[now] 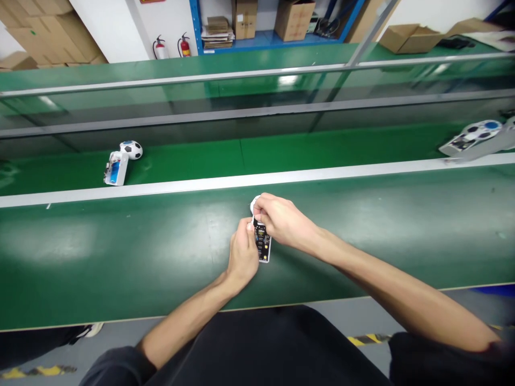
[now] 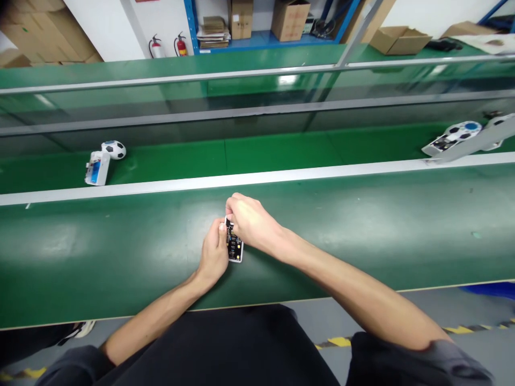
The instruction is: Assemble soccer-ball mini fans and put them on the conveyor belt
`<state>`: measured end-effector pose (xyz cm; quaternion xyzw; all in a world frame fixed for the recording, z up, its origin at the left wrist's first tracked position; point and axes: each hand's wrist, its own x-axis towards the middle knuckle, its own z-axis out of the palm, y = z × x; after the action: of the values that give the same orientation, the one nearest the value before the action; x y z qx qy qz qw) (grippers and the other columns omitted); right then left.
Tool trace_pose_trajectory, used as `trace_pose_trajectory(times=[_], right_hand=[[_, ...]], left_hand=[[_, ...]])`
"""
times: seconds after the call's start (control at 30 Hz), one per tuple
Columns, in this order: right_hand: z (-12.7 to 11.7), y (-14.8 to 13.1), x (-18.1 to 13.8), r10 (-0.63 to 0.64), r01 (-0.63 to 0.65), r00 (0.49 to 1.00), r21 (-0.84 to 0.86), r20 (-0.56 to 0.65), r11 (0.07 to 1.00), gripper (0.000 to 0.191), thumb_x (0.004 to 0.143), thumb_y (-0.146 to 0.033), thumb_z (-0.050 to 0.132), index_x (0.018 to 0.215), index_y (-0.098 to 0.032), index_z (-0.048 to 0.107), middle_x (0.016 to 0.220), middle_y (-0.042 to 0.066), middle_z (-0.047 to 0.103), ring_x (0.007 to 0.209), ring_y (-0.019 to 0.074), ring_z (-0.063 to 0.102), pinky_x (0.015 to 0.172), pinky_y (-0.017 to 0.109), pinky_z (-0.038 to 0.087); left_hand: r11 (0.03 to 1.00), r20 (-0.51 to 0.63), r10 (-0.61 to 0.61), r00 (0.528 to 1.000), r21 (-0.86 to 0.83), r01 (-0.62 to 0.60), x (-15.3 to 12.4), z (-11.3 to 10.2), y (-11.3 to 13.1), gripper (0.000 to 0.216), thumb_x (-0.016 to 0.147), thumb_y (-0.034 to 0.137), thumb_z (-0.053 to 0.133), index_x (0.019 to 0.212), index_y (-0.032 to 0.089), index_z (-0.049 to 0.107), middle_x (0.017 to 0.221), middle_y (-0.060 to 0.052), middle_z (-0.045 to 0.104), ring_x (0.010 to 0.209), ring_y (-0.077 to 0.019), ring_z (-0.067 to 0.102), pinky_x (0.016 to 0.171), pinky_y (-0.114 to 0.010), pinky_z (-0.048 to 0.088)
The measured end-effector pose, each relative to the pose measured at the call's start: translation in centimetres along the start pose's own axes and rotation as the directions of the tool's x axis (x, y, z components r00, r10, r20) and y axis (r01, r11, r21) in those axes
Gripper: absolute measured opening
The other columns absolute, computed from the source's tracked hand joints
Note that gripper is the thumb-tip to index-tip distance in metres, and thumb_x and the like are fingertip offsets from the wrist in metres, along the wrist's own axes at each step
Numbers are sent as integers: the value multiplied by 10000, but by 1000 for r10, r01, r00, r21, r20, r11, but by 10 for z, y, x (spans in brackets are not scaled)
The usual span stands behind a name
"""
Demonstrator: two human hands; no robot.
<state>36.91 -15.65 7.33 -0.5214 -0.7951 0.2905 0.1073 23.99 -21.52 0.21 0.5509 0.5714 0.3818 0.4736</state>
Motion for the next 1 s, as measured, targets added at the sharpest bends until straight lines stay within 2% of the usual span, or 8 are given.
trace_pose_trajectory(times=[0.23, 0.33, 0.43, 0.5, 0.57, 0.77, 0.87, 1.0], right_hand=[[1, 4, 5, -27, 27, 1000, 18, -6, 999, 154, 829, -65, 448, 746, -168, 527, 815, 43, 579, 716, 143, 486, 669, 275, 365], [-2, 11, -4, -29, 38, 996, 109, -88, 993, 149, 836, -84, 475, 858, -170, 595, 859, 42, 608, 738, 148, 532, 677, 277, 398], [3, 17, -25, 104, -71, 962, 139, -251, 988, 223, 890, -219, 534, 1101, -171, 587, 982, 76, 633, 753, 168, 573, 696, 308, 439], [16, 19, -41, 223, -182, 946, 186, -234, 966, 259, 911, -331, 549, 1103, -164, 595, 949, 84, 654, 725, 184, 590, 684, 326, 453], [34, 19, -51, 283, -227, 941, 271, -187, 935, 251, 940, -345, 502, 1069, -162, 616, 882, 76, 676, 732, 201, 610, 691, 335, 466], [82, 12, -51, 348, -142, 826, 434, -444, 890, 354, 1000, -309, 367, 1185, -171, 636, 1001, 97, 684, 909, 224, 626, 817, 349, 468], [89, 10, -46, 364, -83, 795, 508, -485, 857, 370, 1008, -333, 369, 1163, -174, 665, 959, 80, 679, 859, 205, 617, 788, 326, 463], [89, 13, -43, 372, -1, 795, 612, -479, 791, 362, 998, -372, 406, 1086, -181, 701, 922, 58, 680, 846, 195, 607, 785, 312, 463]], left_hand=[[998, 59, -32, 998, -54, 35, 6, -3, -5, 392, 1012, 480, 286, 1031, 195, 554, 789, 4, 587, 744, -141, 542, 698, -262, 405], [991, 84, -36, 996, -127, 46, 6, -4, -9, 371, 1012, 463, 296, 1200, 203, 482, 820, 1, 600, 738, -142, 549, 691, -261, 434], [994, 59, 75, 995, -80, -70, 5, -6, -7, 421, 1015, 383, 325, 1413, 243, 329, 1070, -59, 617, 858, -156, 589, 785, -302, 492], [979, 92, 199, 976, 36, -203, 5, -7, -4, 430, 1005, 285, 347, 1433, 295, 381, 1322, -95, 488, 993, -169, 585, 893, -339, 500], [948, 155, 278, 948, 113, -297, 6, -8, -1, 442, 979, 190, 352, 1376, 322, 496, 1420, -86, 359, 1033, -170, 571, 920, -337, 507], [938, 172, 325, 930, 66, -340, 10, -12, 4, 414, 966, 128, 350, 1252, 270, 614, 1290, -81, 417, 948, -133, 569, 878, -283, 530], [938, 141, 331, 933, 61, -342, 11, -16, 7, 379, 987, 162, 340, 1216, 243, 630, 1243, -87, 437, 1030, -150, 567, 918, -289, 520], [930, 114, 349, 930, 77, -358, 11, -21, 8, 323, 997, 225, 378, 1179, 229, 645, 1203, -96, 457, 1136, -185, 541, 968, -314, 506]])
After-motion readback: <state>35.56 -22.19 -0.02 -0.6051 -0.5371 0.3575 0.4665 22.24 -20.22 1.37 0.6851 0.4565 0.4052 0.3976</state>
